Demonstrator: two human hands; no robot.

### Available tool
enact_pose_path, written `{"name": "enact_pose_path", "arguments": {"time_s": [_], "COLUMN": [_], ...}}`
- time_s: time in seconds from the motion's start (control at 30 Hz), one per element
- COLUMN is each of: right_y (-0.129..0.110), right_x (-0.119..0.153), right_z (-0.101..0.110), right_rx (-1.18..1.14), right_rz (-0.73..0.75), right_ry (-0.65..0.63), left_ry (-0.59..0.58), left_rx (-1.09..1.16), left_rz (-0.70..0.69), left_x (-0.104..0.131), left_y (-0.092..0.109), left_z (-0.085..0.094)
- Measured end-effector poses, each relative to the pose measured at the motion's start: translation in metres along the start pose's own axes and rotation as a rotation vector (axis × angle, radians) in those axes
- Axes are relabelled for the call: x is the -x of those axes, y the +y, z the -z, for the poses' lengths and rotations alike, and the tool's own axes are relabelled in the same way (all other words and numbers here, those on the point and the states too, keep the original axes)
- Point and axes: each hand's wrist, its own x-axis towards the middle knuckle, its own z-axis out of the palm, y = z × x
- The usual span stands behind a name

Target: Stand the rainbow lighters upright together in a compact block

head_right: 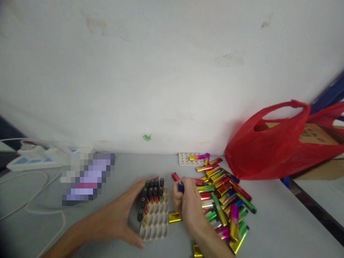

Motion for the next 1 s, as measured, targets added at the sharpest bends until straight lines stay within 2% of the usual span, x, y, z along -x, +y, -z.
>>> {"name": "enact_pose_path", "arguments": {"time_s": [0.1,0.23,0.43,0.6,1.0], "right_y": [-0.001,-0.003,-0.003,-0.001,-0.005], "right_x": [-0.002,-0.005,-0.005,-0.005,0.004], "right_z": [-0.003,-0.005,-0.006,-0.006,-0.01], "right_rx": [0.006,0.013,0.021,0.029,-0.196], "right_rz": [-0.029,-0.103,-0.131,-0.104,-0.152], "right_ry": [0.049,0.019,0.024,-0.006,-0.15], "left_ry": [0.004,0.015,0.017,0.024,0.024], "left_rx": [-0.001,-0.004,-0.017,-0.019,-0.023], "left_rz": [-0.004,-0.019,-0.026,-0.015,-0.022], "left_x": [-0.001,0.0,0.0,0.001,-0.001], "left_y": [-0.002,-0.005,-0.006,-0.007,-0.006], "left_z": [-0.001,-0.002,-0.002,-0.003,-0.001]}}
